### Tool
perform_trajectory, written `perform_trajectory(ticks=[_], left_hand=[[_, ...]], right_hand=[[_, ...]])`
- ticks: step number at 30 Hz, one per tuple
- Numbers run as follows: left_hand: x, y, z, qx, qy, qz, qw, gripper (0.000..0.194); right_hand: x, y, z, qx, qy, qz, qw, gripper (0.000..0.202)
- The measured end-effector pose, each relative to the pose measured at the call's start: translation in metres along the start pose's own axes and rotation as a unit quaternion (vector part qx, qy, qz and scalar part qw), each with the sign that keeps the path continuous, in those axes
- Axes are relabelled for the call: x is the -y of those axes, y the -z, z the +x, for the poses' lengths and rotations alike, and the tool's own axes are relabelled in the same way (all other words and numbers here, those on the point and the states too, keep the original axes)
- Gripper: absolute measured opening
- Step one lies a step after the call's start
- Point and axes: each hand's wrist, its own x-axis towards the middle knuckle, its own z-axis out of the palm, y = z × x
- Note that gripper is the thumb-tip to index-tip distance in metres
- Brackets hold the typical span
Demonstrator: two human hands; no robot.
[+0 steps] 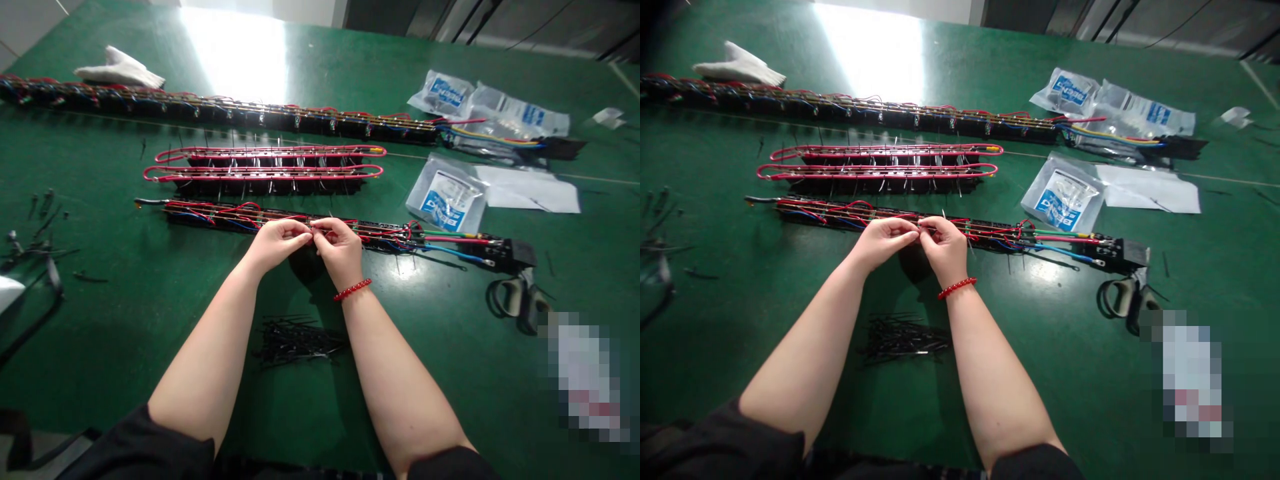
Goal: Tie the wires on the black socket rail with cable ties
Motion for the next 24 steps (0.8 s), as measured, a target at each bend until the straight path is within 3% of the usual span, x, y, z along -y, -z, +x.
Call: perform_trajectory(ticks=[9, 17, 24], left_hand=[[0.002, 0.001, -0.002, -0.005, 0.013, -0.007, 1.0, 0.031], [-0.005, -0.002, -0.005, -0.062, 0.005, 0.063, 0.996, 0.022], [0.005, 0.002, -0.001, -0.041, 0.0, 0.08, 0.996, 0.026]], right_hand=[[-0.001, -0.001, -0.001, 0.002, 0.006, 0.014, 1.0, 0.013], [-0.002, -0.003, -0.001, 0.013, -0.018, 0.019, 1.0, 0.013], [-0.002, -0.004, 0.0, 0.012, -0.013, 0.042, 0.999, 0.013]])
